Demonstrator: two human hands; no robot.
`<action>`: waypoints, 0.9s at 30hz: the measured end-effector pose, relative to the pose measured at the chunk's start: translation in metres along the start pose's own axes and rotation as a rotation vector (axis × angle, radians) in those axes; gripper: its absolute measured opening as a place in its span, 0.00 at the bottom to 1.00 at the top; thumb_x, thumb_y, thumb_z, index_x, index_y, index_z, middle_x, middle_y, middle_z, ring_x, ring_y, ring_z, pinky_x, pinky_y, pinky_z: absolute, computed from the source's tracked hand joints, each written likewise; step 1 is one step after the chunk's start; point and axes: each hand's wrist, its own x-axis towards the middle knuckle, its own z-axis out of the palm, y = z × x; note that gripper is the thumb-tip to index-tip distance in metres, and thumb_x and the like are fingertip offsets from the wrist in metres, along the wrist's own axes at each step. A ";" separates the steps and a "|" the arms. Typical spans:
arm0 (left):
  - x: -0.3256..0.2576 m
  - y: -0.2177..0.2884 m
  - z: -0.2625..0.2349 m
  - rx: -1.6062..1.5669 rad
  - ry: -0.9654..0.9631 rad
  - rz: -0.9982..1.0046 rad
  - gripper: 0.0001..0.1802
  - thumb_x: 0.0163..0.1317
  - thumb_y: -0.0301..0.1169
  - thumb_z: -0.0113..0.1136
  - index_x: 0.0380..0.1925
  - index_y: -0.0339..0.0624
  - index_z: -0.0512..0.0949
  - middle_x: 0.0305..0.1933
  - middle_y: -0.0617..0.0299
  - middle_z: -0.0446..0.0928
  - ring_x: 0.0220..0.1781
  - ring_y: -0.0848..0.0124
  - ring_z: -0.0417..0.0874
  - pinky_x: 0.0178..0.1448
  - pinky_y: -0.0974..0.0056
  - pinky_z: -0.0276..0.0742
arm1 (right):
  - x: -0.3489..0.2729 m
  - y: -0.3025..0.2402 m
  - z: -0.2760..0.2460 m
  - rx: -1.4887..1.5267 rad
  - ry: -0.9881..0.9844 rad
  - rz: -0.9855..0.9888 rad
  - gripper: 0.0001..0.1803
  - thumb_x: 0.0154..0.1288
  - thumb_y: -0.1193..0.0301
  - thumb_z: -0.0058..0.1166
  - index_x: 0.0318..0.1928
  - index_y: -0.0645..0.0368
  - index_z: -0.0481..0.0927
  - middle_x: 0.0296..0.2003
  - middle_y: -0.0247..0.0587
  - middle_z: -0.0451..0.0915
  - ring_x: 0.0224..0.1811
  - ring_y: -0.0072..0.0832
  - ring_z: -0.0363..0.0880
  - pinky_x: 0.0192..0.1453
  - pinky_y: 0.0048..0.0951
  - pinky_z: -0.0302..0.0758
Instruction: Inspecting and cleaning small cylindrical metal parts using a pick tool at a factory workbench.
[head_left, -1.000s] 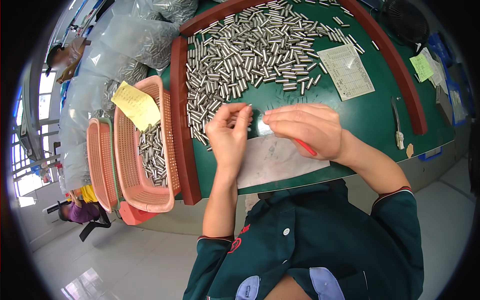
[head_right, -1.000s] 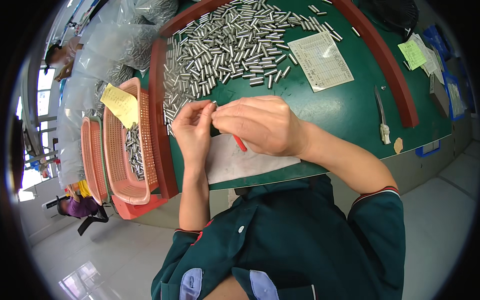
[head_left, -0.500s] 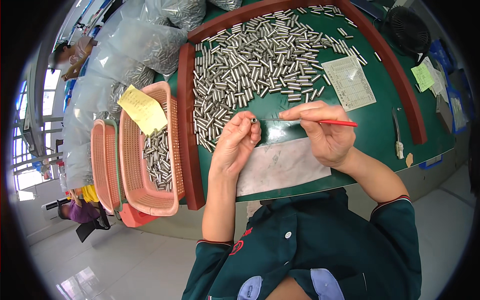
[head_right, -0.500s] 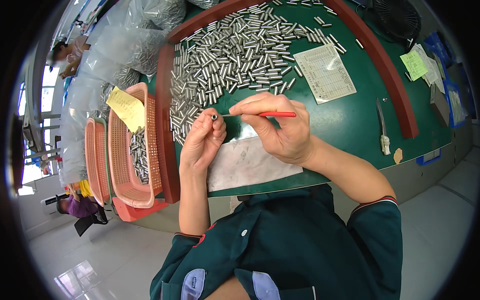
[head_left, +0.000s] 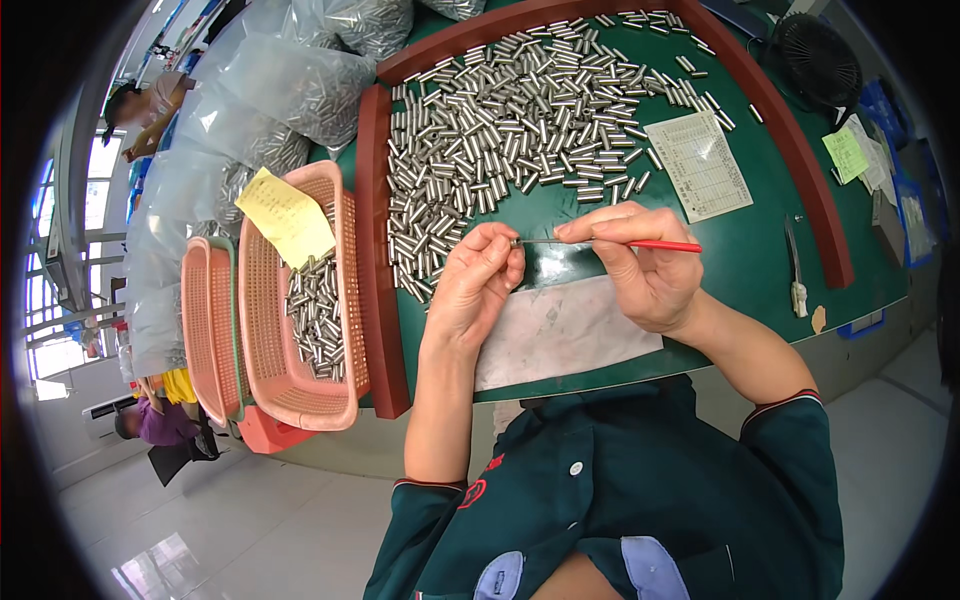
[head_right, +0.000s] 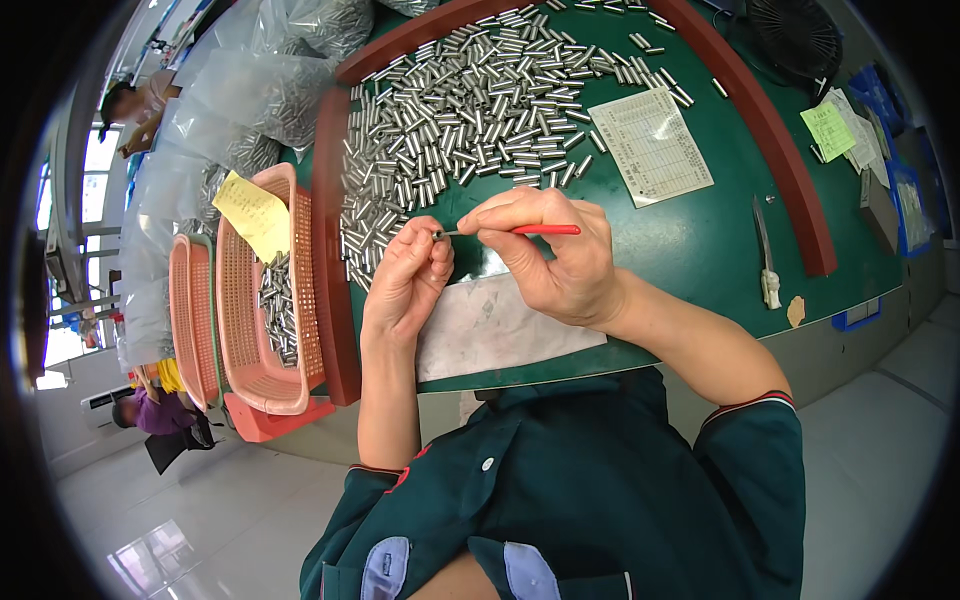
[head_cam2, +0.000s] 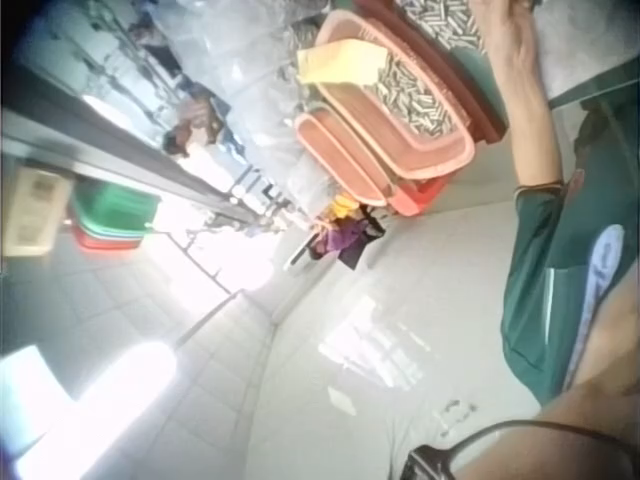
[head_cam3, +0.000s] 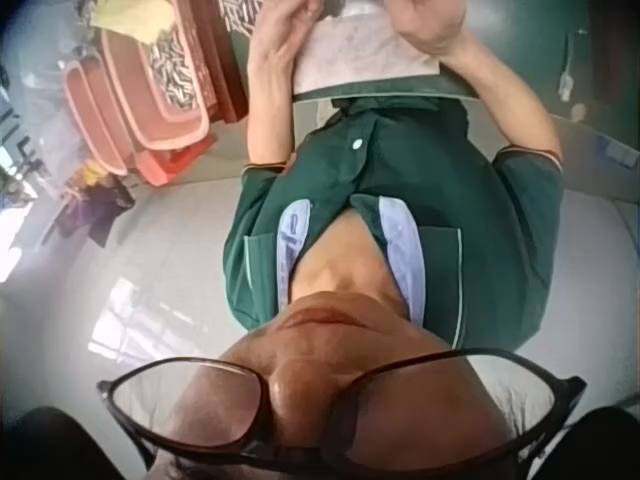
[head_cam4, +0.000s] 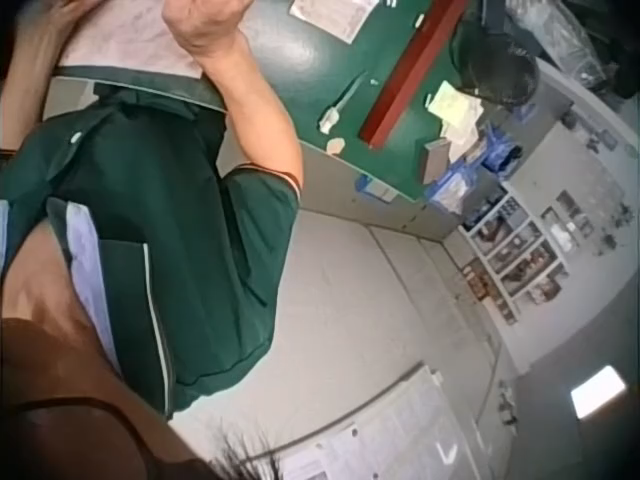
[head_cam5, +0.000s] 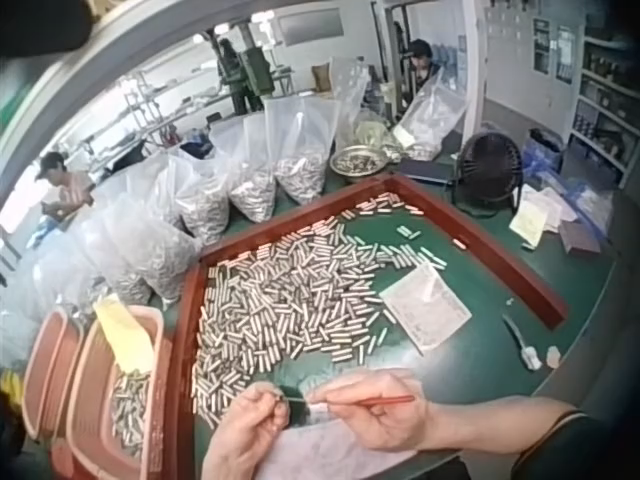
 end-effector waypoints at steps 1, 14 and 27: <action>0.000 0.000 0.000 0.014 0.013 0.004 0.07 0.62 0.30 0.53 0.35 0.38 0.71 0.25 0.63 0.71 0.26 0.78 0.69 0.31 0.77 0.66 | 0.000 0.000 0.000 -0.001 -0.009 0.009 0.08 0.55 0.85 0.51 0.35 0.66 0.68 0.29 0.48 0.80 0.29 0.32 0.80 0.31 0.26 0.76; -0.002 0.002 0.000 0.045 0.063 0.075 0.07 0.61 0.29 0.53 0.35 0.36 0.72 0.26 0.62 0.72 0.26 0.78 0.71 0.32 0.77 0.70 | 0.001 0.005 -0.007 0.033 0.078 0.032 0.07 0.59 0.85 0.46 0.37 0.65 0.66 0.30 0.48 0.79 0.31 0.31 0.79 0.36 0.26 0.75; -0.003 0.001 0.002 0.111 0.095 0.112 0.05 0.60 0.27 0.55 0.35 0.38 0.74 0.27 0.60 0.76 0.26 0.76 0.75 0.32 0.75 0.70 | -0.003 0.005 0.001 0.053 -0.011 0.027 0.07 0.58 0.85 0.47 0.36 0.65 0.67 0.30 0.48 0.79 0.30 0.32 0.80 0.32 0.26 0.76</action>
